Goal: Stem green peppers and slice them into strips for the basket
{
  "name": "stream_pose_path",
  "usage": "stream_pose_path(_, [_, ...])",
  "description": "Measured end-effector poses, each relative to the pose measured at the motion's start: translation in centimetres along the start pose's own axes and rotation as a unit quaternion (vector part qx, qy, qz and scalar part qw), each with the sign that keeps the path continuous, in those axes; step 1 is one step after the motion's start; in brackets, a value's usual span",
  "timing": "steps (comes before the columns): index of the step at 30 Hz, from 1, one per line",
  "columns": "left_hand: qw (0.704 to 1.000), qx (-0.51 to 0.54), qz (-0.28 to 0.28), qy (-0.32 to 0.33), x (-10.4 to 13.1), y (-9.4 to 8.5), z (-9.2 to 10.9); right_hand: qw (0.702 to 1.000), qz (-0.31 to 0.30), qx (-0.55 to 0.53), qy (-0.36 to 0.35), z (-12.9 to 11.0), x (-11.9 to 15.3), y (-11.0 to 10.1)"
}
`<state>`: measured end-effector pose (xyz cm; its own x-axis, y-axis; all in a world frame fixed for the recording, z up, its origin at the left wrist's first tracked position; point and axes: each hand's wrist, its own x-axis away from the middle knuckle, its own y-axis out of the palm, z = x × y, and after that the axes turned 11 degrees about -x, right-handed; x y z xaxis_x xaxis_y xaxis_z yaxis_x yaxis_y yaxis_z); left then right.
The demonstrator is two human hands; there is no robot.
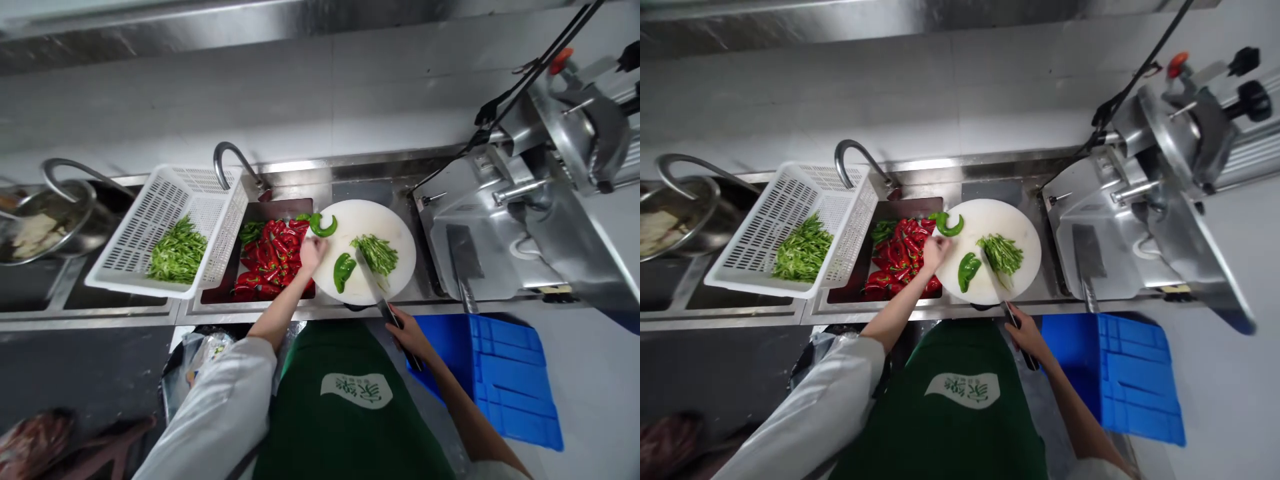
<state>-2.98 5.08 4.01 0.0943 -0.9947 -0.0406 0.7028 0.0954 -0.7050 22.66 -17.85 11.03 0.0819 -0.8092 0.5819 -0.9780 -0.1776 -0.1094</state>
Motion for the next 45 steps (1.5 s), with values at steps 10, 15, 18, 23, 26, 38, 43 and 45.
stream_pose_path(10, [0.989,-0.007,-0.147,-0.024,9.0,3.7,3.0,0.994,-0.072,0.08,0.007,-0.9,-3.0,-4.0])
stream_pose_path(15, [0.976,-0.06,-0.063,0.202,7.3,0.3,2.3,0.963,-0.025,0.267,-0.034,-3.2,-4.5,-3.7])
stream_pose_path(18, [0.956,-0.109,-0.062,0.267,6.5,-0.1,0.2,0.921,0.023,0.388,-0.014,-5.1,-5.4,-2.8])
stream_pose_path(23, [0.929,-0.125,-0.141,0.319,7.2,-0.6,-2.7,0.872,-0.004,0.489,0.021,-7.4,-5.6,-1.9])
stream_pose_path(26, [0.945,-0.133,-0.099,0.284,8.7,-0.5,-2.6,0.851,-0.035,0.524,0.015,-7.9,-5.7,-1.8])
stream_pose_path(38, [0.97,-0.041,-0.066,0.231,8.5,-0.3,-2.6,0.827,-0.045,0.561,0.014,-7.2,-5.5,-1.9])
stream_pose_path(43, [0.975,-0.097,0.026,0.197,8.4,-0.2,-2.4,0.825,-0.029,0.564,0.009,-8.5,-5.8,1.2])
stream_pose_path(45, [0.967,-0.125,0.003,0.222,8.1,0.8,-1.9,0.823,-0.036,0.567,0.0,-9.0,-6.2,2.5])
